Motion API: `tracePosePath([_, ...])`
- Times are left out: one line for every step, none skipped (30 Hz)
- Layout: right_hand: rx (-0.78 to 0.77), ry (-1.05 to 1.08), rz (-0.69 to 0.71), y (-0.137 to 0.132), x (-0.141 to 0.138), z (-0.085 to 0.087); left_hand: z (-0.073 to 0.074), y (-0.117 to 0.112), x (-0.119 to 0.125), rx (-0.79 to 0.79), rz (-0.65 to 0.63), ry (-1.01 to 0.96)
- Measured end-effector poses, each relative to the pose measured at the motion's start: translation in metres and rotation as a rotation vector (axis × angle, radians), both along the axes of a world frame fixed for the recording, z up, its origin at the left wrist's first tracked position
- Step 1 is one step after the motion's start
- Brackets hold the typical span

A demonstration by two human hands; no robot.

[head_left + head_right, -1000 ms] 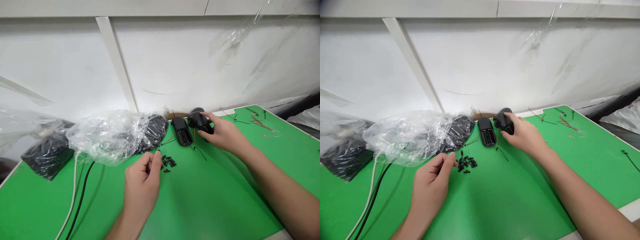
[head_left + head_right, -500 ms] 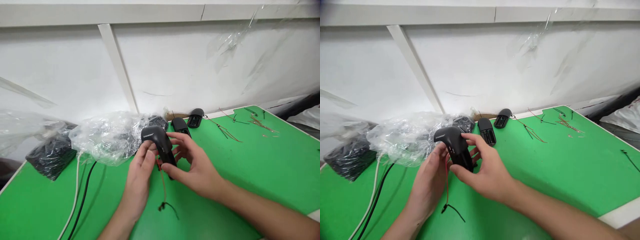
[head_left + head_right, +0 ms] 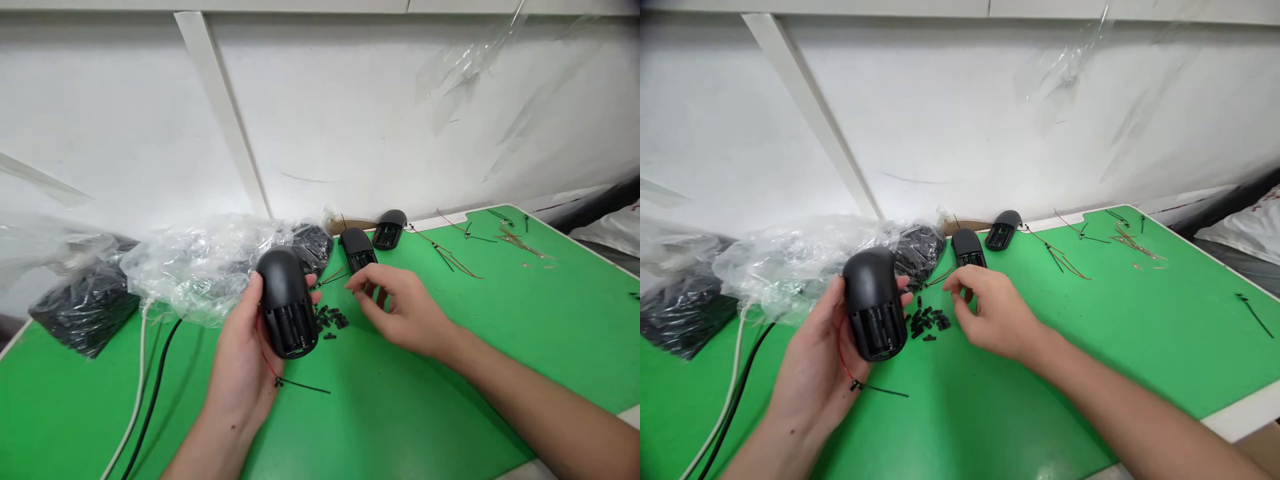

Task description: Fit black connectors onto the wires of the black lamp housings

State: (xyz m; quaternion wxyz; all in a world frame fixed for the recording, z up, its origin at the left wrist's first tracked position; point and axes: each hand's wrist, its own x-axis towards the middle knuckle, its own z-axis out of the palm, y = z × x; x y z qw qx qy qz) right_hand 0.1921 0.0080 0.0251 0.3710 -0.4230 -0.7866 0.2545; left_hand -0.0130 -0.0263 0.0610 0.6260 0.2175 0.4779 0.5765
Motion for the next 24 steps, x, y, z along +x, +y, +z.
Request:
tracePosePath([-0.037, -0.077, 0.062, 0.003, 0.002, 0.000, 0.000, 0.001, 0.000, 0.003, 0.013, 0.004])
tracePosePath([-0.063, -0.152, 0.126, 0.005, 0.004, -0.001, 0.000, 0.001, -0.001, 0.004, 0.021, 0.006])
tracePosePath([-0.078, -0.217, 0.175, 0.006, 0.004, -0.002, 0.000, 0.002, -0.001, 0.001, 0.025, 0.007])
tracePosePath([-0.087, -0.273, 0.210, 0.006, 0.004, -0.003, -0.001, 0.002, -0.001, -0.003, 0.027, 0.008])
tracePosePath([-0.092, -0.319, 0.233, 0.006, 0.004, -0.004, -0.001, 0.002, -0.001, -0.006, 0.026, 0.010])
tracePosePath([-0.094, -0.352, 0.249, 0.006, 0.004, -0.006, -0.001, 0.002, -0.001, -0.010, 0.024, 0.012])
tracePosePath([-0.095, -0.375, 0.261, 0.006, 0.003, -0.007, -0.002, 0.002, -0.001, -0.014, 0.022, 0.014])
tracePosePath([-0.097, -0.386, 0.271, 0.005, 0.003, -0.008, -0.002, 0.002, -0.001, -0.019, 0.019, 0.016])
tracePosePath([-0.103, -0.388, 0.282, 0.005, 0.003, -0.010, -0.002, 0.002, -0.001, -0.025, 0.016, 0.016])
tracePosePath([-0.113, -0.385, 0.291, 0.005, 0.002, -0.011, -0.002, 0.002, -0.001, -0.031, 0.011, 0.016])
tracePosePath([-0.125, -0.381, 0.297, 0.006, 0.002, -0.012, -0.003, 0.002, 0.000, -0.034, 0.007, 0.016])
tracePosePath([-0.136, -0.376, 0.303, 0.006, 0.002, -0.013, -0.003, 0.002, 0.000, -0.036, 0.004, 0.017])
tracePosePath([-0.142, -0.370, 0.307, 0.007, 0.003, -0.013, -0.003, 0.002, 0.000, -0.038, 0.000, 0.018])
tracePosePath([-0.143, -0.363, 0.312, 0.007, 0.003, -0.013, -0.004, 0.002, 0.001, -0.038, -0.002, 0.018])
tracePosePath([-0.141, -0.353, 0.314, 0.007, 0.002, -0.013, -0.004, 0.001, 0.001, -0.039, -0.005, 0.017])
tracePosePath([-0.138, -0.337, 0.309, 0.007, 0.002, -0.013, -0.003, 0.001, 0.001, -0.045, -0.007, 0.014])
tracePosePath([-0.140, -0.316, 0.298, 0.007, 0.001, -0.012, -0.003, 0.000, 0.001, -0.055, -0.009, 0.008])
tracePosePath([-0.148, -0.289, 0.281, 0.007, 0.001, -0.011, -0.002, 0.000, 0.000, -0.066, -0.009, 0.003])
tracePosePath([-0.164, -0.257, 0.262, 0.006, 0.000, -0.010, -0.002, -0.001, 0.000, -0.077, -0.006, 0.001])
tracePosePath([-0.184, -0.220, 0.240, 0.006, -0.001, -0.008, -0.001, -0.001, 0.000, -0.088, 0.001, 0.003])
tracePosePath([-0.205, -0.179, 0.221, 0.005, -0.002, -0.007, -0.001, -0.001, 0.000, -0.095, 0.006, 0.009])
tracePosePath([-0.222, -0.135, 0.205, 0.004, -0.003, -0.006, -0.001, -0.001, 0.000, -0.095, 0.008, 0.015])
tracePosePath([-0.236, -0.088, 0.193, 0.003, -0.004, -0.005, -0.002, -0.002, 0.000, -0.087, -0.001, 0.019])
tracePosePath([-0.244, -0.040, 0.180, 0.003, -0.004, -0.004, -0.003, -0.002, -0.001, -0.072, -0.021, 0.018])
